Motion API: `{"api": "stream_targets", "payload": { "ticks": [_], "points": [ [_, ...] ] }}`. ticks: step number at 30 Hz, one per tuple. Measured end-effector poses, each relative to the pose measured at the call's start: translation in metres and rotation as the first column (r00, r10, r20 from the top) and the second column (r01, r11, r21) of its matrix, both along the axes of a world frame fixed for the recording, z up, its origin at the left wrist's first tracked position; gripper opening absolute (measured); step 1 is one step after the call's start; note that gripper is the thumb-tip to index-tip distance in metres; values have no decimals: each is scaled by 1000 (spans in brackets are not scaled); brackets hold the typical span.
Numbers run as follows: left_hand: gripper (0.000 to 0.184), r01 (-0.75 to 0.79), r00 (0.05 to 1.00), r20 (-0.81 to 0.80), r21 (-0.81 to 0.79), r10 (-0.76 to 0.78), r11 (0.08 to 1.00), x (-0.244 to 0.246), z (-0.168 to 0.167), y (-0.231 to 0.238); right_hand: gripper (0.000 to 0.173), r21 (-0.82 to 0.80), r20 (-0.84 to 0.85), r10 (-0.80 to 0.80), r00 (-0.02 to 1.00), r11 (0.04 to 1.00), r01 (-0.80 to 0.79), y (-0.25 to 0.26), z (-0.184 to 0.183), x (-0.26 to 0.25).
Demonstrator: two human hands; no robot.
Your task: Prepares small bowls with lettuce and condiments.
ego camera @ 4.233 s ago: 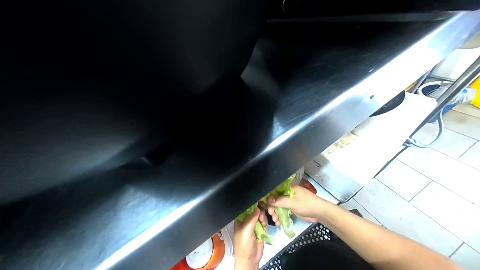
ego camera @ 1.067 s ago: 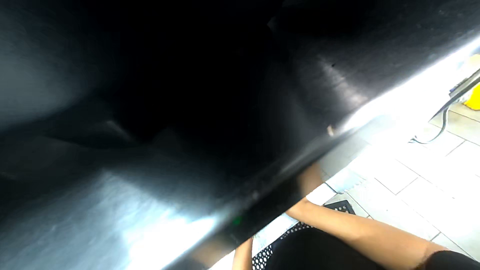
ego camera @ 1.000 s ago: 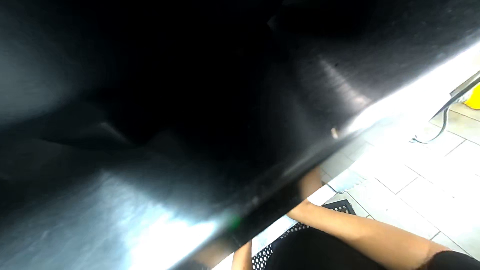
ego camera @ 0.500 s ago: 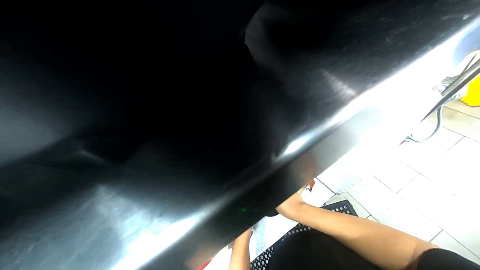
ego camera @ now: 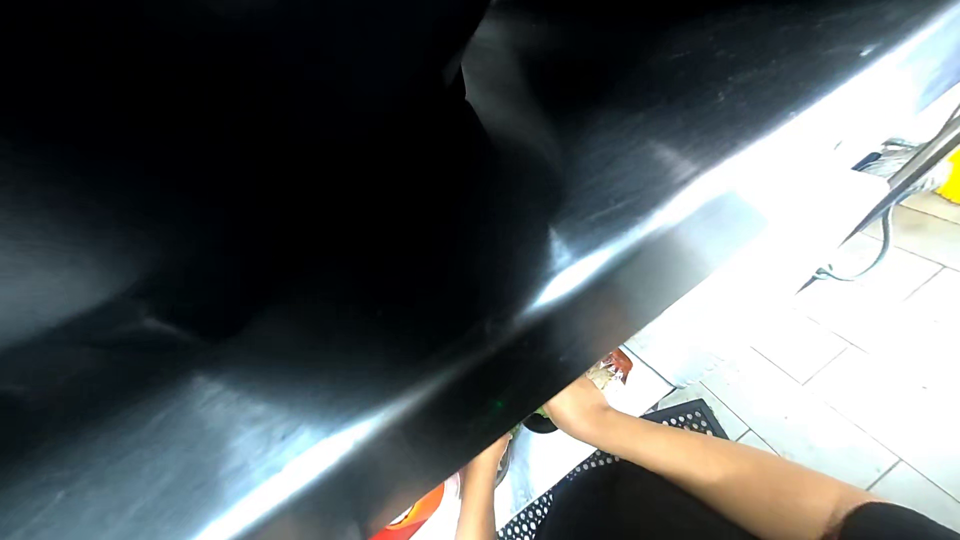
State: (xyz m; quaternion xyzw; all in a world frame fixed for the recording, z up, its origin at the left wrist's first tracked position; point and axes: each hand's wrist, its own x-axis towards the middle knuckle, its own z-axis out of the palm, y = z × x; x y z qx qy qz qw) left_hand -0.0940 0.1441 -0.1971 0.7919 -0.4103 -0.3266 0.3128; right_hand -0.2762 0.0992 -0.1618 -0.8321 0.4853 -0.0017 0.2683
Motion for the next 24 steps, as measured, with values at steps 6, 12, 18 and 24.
{"api": "stream_targets", "payload": {
  "ticks": [6, 12, 18, 24],
  "points": [
    [54, 68, 997, 21, 135, -71, 989, -15, 16, 1, 40, 65, -12, -5, 1000, 998, 5, 5, 7, -5],
    [36, -93, 987, -141, -129, 75, 987, -13, 32, 17, 45, 380, 233, -157, 960, 923, 59, 11, -9, -30],
    [35, -331, 718, -685, -182, 122, 926, -39, 68, 33, 47, 845, 534, -692, 486, 450, -288, 10, -11, -29],
    [24, -342, 670, -725, -106, 163, 933, -41, 54, 36, 29, 735, 661, -573, 484, 623, -266, 6, -9, -34]
  ]
}}
